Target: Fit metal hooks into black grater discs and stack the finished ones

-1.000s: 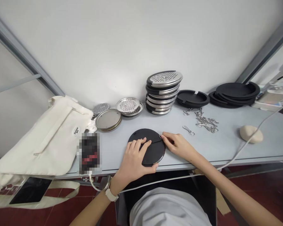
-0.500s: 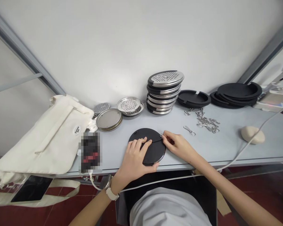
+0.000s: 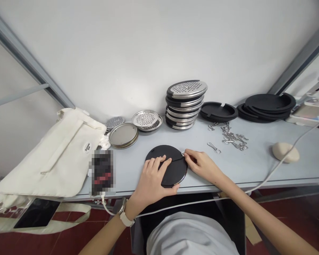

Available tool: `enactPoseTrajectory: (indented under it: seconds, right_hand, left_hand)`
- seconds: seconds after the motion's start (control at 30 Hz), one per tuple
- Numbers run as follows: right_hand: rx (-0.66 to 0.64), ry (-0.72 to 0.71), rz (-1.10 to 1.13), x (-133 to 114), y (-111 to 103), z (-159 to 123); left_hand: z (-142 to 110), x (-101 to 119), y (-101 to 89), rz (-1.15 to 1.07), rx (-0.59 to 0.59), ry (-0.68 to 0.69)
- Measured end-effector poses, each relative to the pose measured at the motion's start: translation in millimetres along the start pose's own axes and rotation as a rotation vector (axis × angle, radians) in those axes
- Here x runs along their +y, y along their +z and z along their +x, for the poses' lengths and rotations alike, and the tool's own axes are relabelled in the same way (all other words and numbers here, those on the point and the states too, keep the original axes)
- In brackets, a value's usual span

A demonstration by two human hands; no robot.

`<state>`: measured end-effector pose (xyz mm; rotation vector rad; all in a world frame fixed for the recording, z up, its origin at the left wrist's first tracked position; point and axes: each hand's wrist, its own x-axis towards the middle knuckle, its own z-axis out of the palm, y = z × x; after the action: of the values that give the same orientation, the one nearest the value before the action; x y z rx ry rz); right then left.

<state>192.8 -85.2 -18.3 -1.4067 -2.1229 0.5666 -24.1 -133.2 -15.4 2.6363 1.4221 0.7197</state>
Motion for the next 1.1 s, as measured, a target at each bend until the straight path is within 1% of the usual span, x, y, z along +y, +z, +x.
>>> enactPoseTrajectory:
  seconds: [0.27,0.63,1.1]
  right_hand:
    - [0.009,0.0,-0.012,0.1,0.0,-0.2]
    - [-0.006,-0.055,0.005,0.4,-0.6,0.5]
    - [-0.002,-0.005,0.075,2.9,0.8,-1.5]
  left_hand:
    - [0.1,-0.4,-1.1,0.009,-0.005,0.025]
    - [-1.5,-2.5,-0.7,0.028,-0.006,0.056]
    - [-0.9,-3.0,-0.9,-0.007,-0.025,0.044]
